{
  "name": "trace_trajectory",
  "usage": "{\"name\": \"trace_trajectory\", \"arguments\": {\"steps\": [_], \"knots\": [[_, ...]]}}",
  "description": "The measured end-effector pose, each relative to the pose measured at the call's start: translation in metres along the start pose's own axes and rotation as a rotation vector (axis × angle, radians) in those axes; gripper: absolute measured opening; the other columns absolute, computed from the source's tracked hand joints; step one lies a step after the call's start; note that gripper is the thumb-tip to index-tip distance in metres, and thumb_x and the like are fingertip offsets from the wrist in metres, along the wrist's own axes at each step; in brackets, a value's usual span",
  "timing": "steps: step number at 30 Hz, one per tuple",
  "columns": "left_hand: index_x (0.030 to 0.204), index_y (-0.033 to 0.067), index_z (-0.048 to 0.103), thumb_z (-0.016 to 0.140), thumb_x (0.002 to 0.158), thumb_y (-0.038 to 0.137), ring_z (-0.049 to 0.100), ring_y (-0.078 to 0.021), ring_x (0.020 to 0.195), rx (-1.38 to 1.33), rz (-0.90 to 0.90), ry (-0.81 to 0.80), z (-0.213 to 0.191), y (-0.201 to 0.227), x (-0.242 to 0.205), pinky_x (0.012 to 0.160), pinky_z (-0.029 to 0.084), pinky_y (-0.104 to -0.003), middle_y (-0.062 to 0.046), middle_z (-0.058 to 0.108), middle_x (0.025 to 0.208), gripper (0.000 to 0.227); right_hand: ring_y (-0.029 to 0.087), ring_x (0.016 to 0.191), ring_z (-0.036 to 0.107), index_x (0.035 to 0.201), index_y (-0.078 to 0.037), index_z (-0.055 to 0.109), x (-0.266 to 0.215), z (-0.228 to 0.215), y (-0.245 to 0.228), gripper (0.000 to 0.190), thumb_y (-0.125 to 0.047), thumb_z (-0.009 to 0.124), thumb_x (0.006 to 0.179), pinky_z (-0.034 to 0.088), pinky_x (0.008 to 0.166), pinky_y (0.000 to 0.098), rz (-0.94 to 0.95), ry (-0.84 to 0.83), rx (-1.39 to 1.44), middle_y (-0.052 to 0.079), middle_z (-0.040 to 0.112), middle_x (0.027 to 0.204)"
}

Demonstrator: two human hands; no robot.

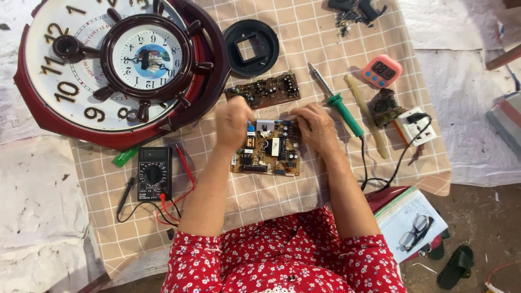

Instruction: The person uses a multimeter to test a circuit board, then uses a screwdriver to remove a component. They subsequently use a soldering iron to work on the board, followed by using a screwdriver again to adjust components.

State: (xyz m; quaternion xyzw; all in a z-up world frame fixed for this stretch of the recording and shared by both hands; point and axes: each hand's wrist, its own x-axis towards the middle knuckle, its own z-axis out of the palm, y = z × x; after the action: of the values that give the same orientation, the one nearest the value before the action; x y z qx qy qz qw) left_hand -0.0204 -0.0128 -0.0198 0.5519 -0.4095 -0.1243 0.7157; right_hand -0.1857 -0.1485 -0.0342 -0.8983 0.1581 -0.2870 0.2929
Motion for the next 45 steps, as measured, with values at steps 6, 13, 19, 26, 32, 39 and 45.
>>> {"name": "trace_trajectory", "arguments": {"steps": [6,13,19,26,32,39,45], "knots": [[0.054,0.0118,0.041,0.047,0.083,0.022,0.040,-0.0184,0.043,0.625,0.497,-0.070,0.036,0.043,-0.025,0.044,0.039,-0.024,-0.002,0.034,0.051,0.031,0.033,0.081,0.056,0.090,-0.013,0.062,-0.002,-0.006,-0.002,0.023,0.000,0.055,0.074,0.045,0.074,0.0395,0.106,0.015,0.142,0.010,0.057,0.079],[0.068,0.0100,0.055,0.044,0.088,0.031,0.045,-0.0140,0.047,0.672,0.265,-0.100,-0.010,0.011,-0.075,0.042,0.039,-0.023,-0.001,0.045,0.056,0.031,0.027,0.076,0.058,0.087,-0.015,0.063,-0.007,-0.002,0.001,0.017,-0.005,0.055,0.077,0.047,0.070,0.0350,0.089,0.119,0.113,0.007,0.057,0.073],[0.077,0.0138,0.056,0.060,0.079,0.031,0.053,-0.0148,0.065,1.110,0.334,-0.078,-0.025,0.003,-0.097,0.056,0.043,-0.025,0.001,0.047,0.072,0.017,0.027,0.073,0.059,0.087,-0.013,0.064,-0.008,0.001,0.002,0.019,-0.003,0.053,0.077,0.048,0.067,0.0338,0.045,0.159,0.123,0.008,0.057,0.071],[0.073,0.0156,0.056,0.063,0.072,0.030,0.054,-0.0198,0.064,1.181,0.382,-0.080,-0.022,0.002,-0.095,0.060,0.043,-0.030,-0.001,0.047,0.067,0.016,0.024,0.075,0.059,0.086,-0.017,0.064,-0.007,0.000,-0.004,0.016,-0.007,0.056,0.077,0.049,0.070,0.0314,0.033,0.167,0.056,0.004,0.057,0.072],[0.074,0.0184,0.056,0.061,0.073,0.034,0.054,-0.0177,0.063,1.199,0.339,-0.071,-0.017,0.015,-0.092,0.060,0.044,-0.027,0.000,0.047,0.065,0.016,0.025,0.079,0.060,0.089,-0.020,0.064,-0.007,0.003,-0.001,0.016,-0.010,0.057,0.078,0.048,0.073,0.0349,0.116,0.130,0.026,0.004,0.059,0.077],[0.074,0.0177,0.056,0.062,0.071,0.032,0.055,-0.0192,0.063,1.173,0.328,-0.065,-0.017,0.019,-0.093,0.060,0.045,-0.028,-0.001,0.048,0.064,0.016,0.025,0.080,0.060,0.087,-0.022,0.065,-0.006,0.005,0.003,0.017,-0.010,0.059,0.076,0.048,0.073,0.0351,0.107,0.121,0.021,0.003,0.059,0.078],[0.072,0.0192,0.054,0.059,0.072,0.033,0.054,-0.0166,0.062,1.182,0.328,-0.051,-0.019,-0.007,-0.100,0.058,0.044,-0.025,0.001,0.045,0.062,0.015,0.026,0.079,0.059,0.088,-0.024,0.063,-0.009,0.011,0.018,0.020,-0.009,0.057,0.077,0.048,0.073,0.0357,0.109,0.138,-0.004,0.003,0.058,0.077]]}}
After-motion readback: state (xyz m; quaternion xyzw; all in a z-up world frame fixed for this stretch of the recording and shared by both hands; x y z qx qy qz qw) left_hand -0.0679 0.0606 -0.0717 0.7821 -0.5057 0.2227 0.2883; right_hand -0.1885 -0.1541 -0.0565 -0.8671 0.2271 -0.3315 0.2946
